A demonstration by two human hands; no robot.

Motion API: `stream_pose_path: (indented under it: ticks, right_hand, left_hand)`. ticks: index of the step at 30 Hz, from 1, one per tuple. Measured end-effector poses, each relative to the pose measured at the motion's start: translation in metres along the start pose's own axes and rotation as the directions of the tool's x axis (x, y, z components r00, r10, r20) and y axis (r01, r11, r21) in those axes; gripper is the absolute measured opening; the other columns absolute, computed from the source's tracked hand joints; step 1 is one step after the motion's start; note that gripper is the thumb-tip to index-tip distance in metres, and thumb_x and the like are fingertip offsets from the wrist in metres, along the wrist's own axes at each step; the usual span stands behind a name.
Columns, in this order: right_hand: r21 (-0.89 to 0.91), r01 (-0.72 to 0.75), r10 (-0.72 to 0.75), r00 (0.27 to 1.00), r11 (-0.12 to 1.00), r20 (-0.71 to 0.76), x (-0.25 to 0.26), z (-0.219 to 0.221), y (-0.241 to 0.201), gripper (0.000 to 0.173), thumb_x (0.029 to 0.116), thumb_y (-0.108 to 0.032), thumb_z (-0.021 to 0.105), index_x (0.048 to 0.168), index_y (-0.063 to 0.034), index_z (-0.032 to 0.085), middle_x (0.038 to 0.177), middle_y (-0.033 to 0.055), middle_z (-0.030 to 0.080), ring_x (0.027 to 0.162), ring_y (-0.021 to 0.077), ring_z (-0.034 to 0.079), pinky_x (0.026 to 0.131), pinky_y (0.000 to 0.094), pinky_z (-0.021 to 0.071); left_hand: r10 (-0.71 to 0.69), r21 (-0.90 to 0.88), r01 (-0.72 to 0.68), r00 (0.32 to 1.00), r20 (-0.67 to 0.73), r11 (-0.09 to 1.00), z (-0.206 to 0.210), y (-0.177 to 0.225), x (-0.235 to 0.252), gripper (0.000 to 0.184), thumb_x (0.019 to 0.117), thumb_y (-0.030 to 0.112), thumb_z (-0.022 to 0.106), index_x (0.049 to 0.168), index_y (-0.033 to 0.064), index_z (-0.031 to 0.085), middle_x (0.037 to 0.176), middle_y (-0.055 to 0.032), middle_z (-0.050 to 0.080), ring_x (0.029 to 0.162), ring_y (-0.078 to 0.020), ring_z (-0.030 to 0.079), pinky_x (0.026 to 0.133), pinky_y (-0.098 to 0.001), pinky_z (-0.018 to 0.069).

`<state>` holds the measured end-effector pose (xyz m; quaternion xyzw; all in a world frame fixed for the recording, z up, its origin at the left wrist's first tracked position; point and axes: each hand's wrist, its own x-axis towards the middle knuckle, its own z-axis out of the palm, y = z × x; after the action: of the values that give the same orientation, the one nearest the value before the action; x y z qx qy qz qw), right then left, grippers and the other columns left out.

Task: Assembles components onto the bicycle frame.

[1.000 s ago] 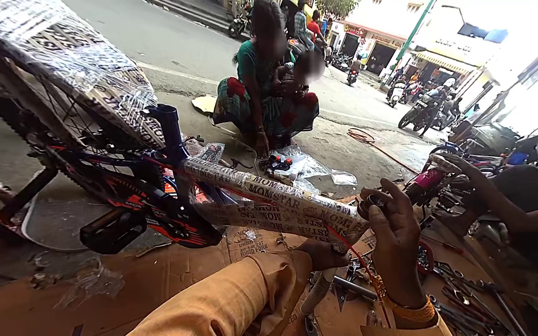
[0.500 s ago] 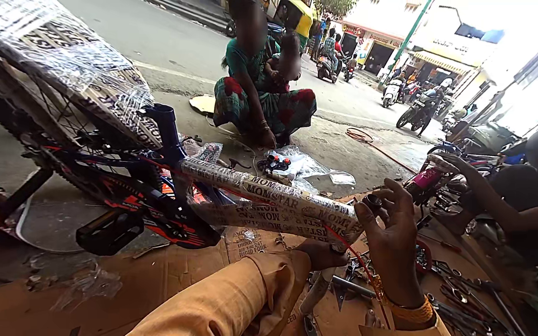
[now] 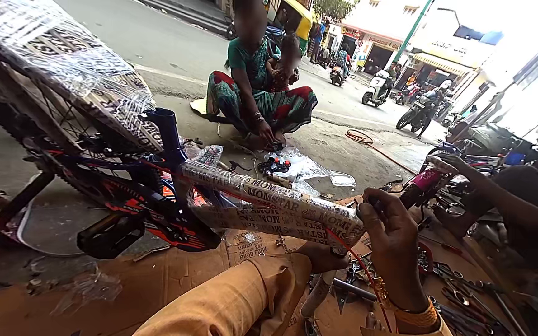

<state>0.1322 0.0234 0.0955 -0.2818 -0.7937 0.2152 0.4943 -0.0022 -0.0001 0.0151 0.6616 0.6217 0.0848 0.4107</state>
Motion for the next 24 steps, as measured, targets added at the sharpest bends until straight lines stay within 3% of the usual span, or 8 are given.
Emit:
stream_pose_path:
  ticks: [2, 4, 12, 15, 17, 18, 21, 24]
  right_hand:
    - [-0.065, -0.001, -0.002, 0.999, 0.998, -0.034, 0.002, 0.001, 0.000, 0.039, 0.0939, -0.034, 0.071, 0.125, -0.0100, 0.068, 0.115, 0.0032, 0.067, 0.103, 0.0136, 0.068, 0.088, 0.0338, 0.0606]
    - [-0.065, 0.016, -0.020, 0.998, 0.998, -0.058, 0.003, 0.002, 0.001, 0.034, 0.0929, -0.027, 0.073, 0.122, -0.0087, 0.070, 0.111, 0.0033, 0.069, 0.101, 0.0135, 0.069, 0.088, 0.0331, 0.0610]
    - [0.052, 0.059, -0.063, 0.995, 0.997, 0.076, 0.006, -0.007, 0.003, 0.029, 0.1010, -0.021, 0.057, 0.126, -0.0129, 0.069, 0.113, 0.0001, 0.071, 0.100, 0.0137, 0.069, 0.085, 0.0337, 0.0614]
    - [-0.079, 0.042, -0.038, 0.998, 0.996, 0.048, 0.008, -0.008, 0.000, 0.040, 0.0947, -0.034, 0.067, 0.129, -0.0136, 0.067, 0.121, 0.0006, 0.066, 0.109, 0.0145, 0.066, 0.091, 0.0366, 0.0597]
    - [-0.206, 0.032, -0.033, 0.999, 0.978, -0.002, 0.009, -0.004, -0.001, 0.041, 0.0890, -0.041, 0.073, 0.121, -0.0147, 0.070, 0.115, 0.0008, 0.064, 0.103, 0.0131, 0.065, 0.084, 0.0345, 0.0596]
    - [-0.236, 0.040, -0.046, 0.999, 0.971, -0.023, 0.009, -0.003, -0.001, 0.037, 0.0882, -0.039, 0.075, 0.116, -0.0144, 0.072, 0.110, 0.0009, 0.065, 0.098, 0.0119, 0.066, 0.081, 0.0327, 0.0597]
    - [-0.211, 0.084, -0.087, 0.996, 0.974, -0.008, 0.009, -0.005, -0.002, 0.028, 0.0941, -0.030, 0.068, 0.117, -0.0140, 0.073, 0.107, -0.0001, 0.068, 0.095, 0.0098, 0.067, 0.080, 0.0313, 0.0594]
    - [-0.095, 0.074, -0.070, 0.997, 0.993, 0.041, 0.009, -0.014, -0.006, 0.028, 0.1022, -0.026, 0.056, 0.123, -0.0127, 0.070, 0.112, -0.0006, 0.071, 0.101, 0.0118, 0.070, 0.087, 0.0335, 0.0614]
  left_hand:
    - [-0.013, -0.006, 0.013, 1.000, 0.001, 1.000, 0.000, 0.001, 0.000, 0.071, 0.1045, 0.062, 0.041, 0.123, -0.0022, 0.066, 0.125, -0.0269, 0.065, 0.124, -0.0412, 0.060, 0.105, -0.0628, 0.0424]
    - [0.001, -0.011, -0.001, 1.000, -0.001, 1.000, 0.001, -0.001, 0.001, 0.071, 0.1046, 0.062, 0.041, 0.125, -0.0020, 0.065, 0.128, -0.0269, 0.064, 0.127, -0.0409, 0.058, 0.107, -0.0626, 0.0413]
    - [0.019, -0.019, -0.019, 1.000, 0.010, 1.000, 0.001, -0.002, 0.001, 0.069, 0.1047, 0.060, 0.041, 0.126, -0.0011, 0.065, 0.127, -0.0271, 0.065, 0.126, -0.0413, 0.059, 0.105, -0.0637, 0.0420]
    - [0.015, -0.026, -0.015, 1.000, -0.009, 1.000, 0.001, -0.004, 0.002, 0.069, 0.1038, 0.061, 0.043, 0.124, -0.0012, 0.065, 0.126, -0.0268, 0.065, 0.125, -0.0408, 0.059, 0.105, -0.0633, 0.0426]
    - [0.008, -0.013, -0.008, 1.000, -0.007, 1.000, 0.003, -0.005, 0.004, 0.071, 0.1036, 0.063, 0.042, 0.122, -0.0016, 0.066, 0.124, -0.0270, 0.065, 0.124, -0.0415, 0.060, 0.104, -0.0639, 0.0430]
    - [0.005, -0.005, -0.005, 1.000, 0.002, 1.000, 0.004, -0.005, 0.005, 0.072, 0.1035, 0.064, 0.041, 0.122, -0.0016, 0.066, 0.124, -0.0272, 0.066, 0.124, -0.0417, 0.060, 0.103, -0.0644, 0.0429]
    - [0.015, -0.010, -0.014, 1.000, 0.011, 1.000, 0.004, -0.007, 0.006, 0.072, 0.1037, 0.064, 0.040, 0.124, -0.0009, 0.066, 0.125, -0.0269, 0.066, 0.125, -0.0415, 0.060, 0.104, -0.0648, 0.0426]
    - [0.038, -0.010, -0.038, 0.999, 0.002, 0.999, 0.001, -0.004, 0.003, 0.069, 0.1043, 0.061, 0.041, 0.124, -0.0006, 0.065, 0.125, -0.0264, 0.065, 0.124, -0.0412, 0.060, 0.103, -0.0643, 0.0427]
